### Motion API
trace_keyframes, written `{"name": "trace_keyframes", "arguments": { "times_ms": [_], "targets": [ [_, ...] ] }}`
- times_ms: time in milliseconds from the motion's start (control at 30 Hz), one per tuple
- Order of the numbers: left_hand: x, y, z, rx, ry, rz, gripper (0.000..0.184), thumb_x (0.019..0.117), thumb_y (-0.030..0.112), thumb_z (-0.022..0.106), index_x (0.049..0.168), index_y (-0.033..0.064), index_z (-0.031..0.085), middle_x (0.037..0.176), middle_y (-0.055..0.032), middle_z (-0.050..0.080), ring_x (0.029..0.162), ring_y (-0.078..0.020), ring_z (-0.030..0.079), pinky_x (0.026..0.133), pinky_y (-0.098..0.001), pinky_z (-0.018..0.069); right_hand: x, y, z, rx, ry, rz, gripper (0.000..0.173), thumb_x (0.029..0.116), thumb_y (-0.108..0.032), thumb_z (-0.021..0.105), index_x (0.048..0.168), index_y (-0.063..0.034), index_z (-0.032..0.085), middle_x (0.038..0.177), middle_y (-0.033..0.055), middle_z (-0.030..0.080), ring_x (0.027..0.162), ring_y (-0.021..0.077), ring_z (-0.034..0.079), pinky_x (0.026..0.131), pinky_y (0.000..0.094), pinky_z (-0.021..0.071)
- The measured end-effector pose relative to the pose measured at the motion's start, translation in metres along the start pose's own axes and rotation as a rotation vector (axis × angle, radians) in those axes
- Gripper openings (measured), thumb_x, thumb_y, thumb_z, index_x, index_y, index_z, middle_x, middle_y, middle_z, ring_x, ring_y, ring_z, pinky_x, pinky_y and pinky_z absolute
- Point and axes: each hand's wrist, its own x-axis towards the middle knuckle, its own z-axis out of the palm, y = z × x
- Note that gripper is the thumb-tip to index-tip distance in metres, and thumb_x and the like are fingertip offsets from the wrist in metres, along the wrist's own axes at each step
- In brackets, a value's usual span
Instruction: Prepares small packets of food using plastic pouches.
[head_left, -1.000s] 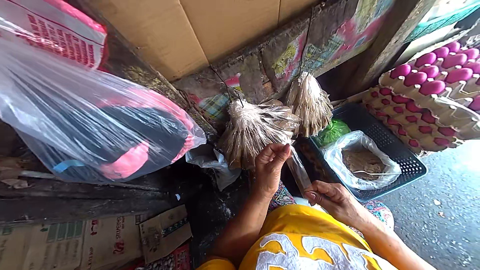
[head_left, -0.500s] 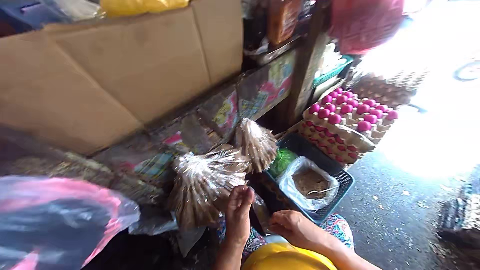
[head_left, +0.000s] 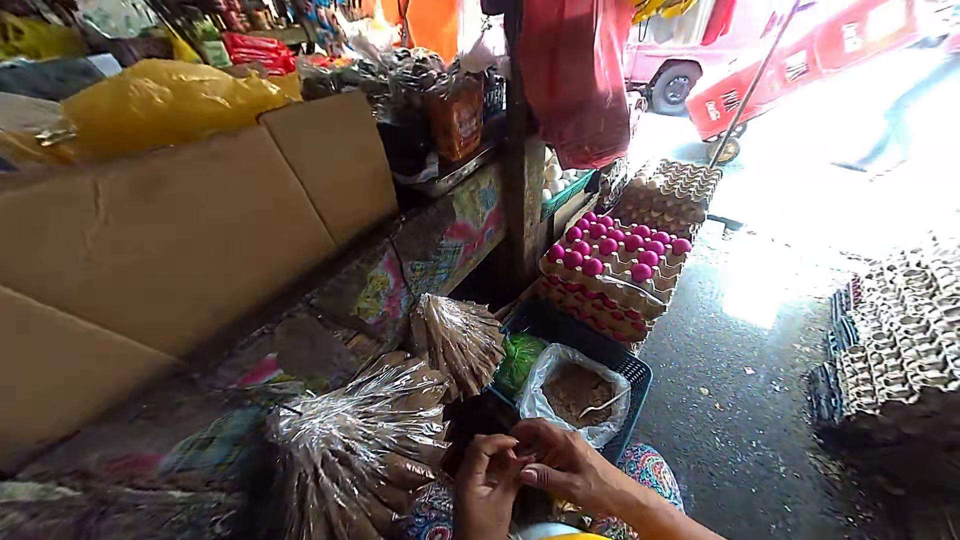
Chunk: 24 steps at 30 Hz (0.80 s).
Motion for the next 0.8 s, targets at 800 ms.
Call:
{"name": "trace_keyframes", "arguments": {
  "times_ms": [800],
  "targets": [
    [-0.004,-0.003,0.004,0.076,-0.211,-0.215,0.017,0.0865,0.007,0.078,0.099,-0.0026,0.071,0.090,-0.0024,0.073,0.080,-0.0025,0.069,0.077,-0.0206,0.0594,-0.008,-0.010,-0.027,-0.252,0.168,0.143,0.039,0.1052,-0.035,0.056,0.090,-0.0004,0.067,0.071,0.0044,0.060,0.064,0.0089,0.058,0.064,0.0289,0.0501]
  ]
}}
